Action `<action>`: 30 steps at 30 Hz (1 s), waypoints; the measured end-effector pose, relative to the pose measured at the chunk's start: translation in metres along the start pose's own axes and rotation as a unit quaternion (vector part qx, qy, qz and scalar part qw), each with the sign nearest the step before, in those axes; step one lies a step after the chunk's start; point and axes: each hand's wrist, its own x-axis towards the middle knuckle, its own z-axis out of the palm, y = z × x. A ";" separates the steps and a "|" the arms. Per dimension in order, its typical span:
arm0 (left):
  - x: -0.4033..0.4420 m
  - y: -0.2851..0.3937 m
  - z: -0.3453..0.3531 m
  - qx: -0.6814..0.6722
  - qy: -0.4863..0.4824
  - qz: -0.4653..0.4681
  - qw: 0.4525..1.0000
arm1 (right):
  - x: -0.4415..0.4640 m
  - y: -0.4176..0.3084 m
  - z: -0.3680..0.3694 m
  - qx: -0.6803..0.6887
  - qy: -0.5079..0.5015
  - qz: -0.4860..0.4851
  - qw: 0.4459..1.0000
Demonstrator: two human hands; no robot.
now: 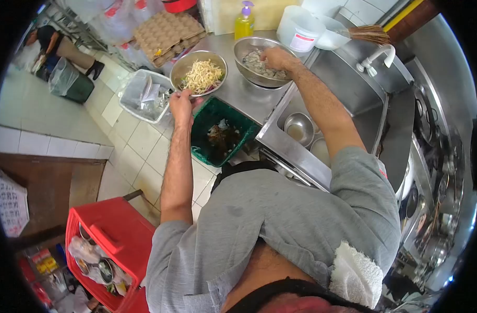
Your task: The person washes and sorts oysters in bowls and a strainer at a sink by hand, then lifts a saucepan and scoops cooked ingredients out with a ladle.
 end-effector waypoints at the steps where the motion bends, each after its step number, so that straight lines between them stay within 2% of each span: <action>1: 0.007 -0.006 0.004 0.000 -0.006 -0.007 1.000 | 0.001 0.002 0.000 0.019 -0.003 -0.008 1.000; 3: 0.021 -0.011 0.013 0.006 -0.006 -0.056 0.998 | 0.003 0.008 -0.003 0.036 -0.004 -0.012 0.999; 5: 0.022 -0.017 0.015 0.001 -0.021 -0.084 0.996 | -0.004 0.020 -0.004 0.204 0.104 0.015 0.973; 6: 0.018 -0.016 0.020 0.222 0.083 0.071 0.969 | -0.009 0.025 -0.006 0.203 0.100 0.017 0.974; 7: 0.007 -0.008 0.027 0.426 0.178 0.220 0.859 | -0.015 0.029 -0.010 0.362 0.071 0.044 0.928; 8: -0.003 0.004 0.039 0.367 0.156 0.235 0.886 | -0.018 0.030 -0.014 0.511 0.043 0.068 0.856; 9: -0.009 0.019 0.055 0.367 0.157 0.236 0.886 | -0.022 0.029 -0.016 0.511 0.044 0.067 0.856; 11: -0.016 0.040 0.084 0.363 -0.071 0.388 0.844 | -0.032 0.024 -0.022 0.714 0.047 0.066 0.695; 12: -0.012 0.042 0.100 0.348 -0.134 0.396 0.839 | -0.035 0.023 -0.027 0.713 0.050 0.064 0.697; 13: -0.007 0.043 0.118 0.331 -0.198 0.403 0.830 | -0.038 0.021 -0.031 0.742 0.036 0.040 0.668; 14: -0.005 0.045 0.135 0.329 -0.198 0.405 0.830 | -0.040 0.020 -0.034 0.769 0.022 0.017 0.638; 16: -0.002 0.049 0.165 0.286 -0.309 0.328 0.845 | -0.042 0.017 -0.040 0.774 0.017 -0.011 0.633; 17: 0.001 0.048 0.175 0.287 -0.311 0.328 0.845 | -0.043 0.014 -0.041 0.779 0.009 -0.038 0.626; 19: 0.007 0.047 0.191 0.214 -0.365 0.217 0.880 | -0.045 0.007 -0.044 0.777 0.014 -0.042 0.628; 20: 0.010 0.048 0.194 0.214 -0.368 0.216 0.878 | -0.046 0.005 -0.045 0.774 0.015 -0.047 0.631; 22: 0.018 0.050 0.197 0.239 -0.382 0.135 0.883 | -0.048 0.002 -0.047 0.765 0.024 -0.024 0.644; 24: 0.022 0.048 0.196 0.234 -0.362 0.121 0.894 | -0.046 -0.002 -0.046 0.736 0.051 0.014 0.675; 28: 0.030 0.043 0.192 0.220 -0.308 0.117 0.918 | -0.043 -0.013 -0.046 0.749 0.095 0.016 0.656; 30: 0.030 0.047 0.189 0.221 -0.284 0.133 0.923 | -0.037 -0.015 -0.045 0.695 0.170 0.028 0.699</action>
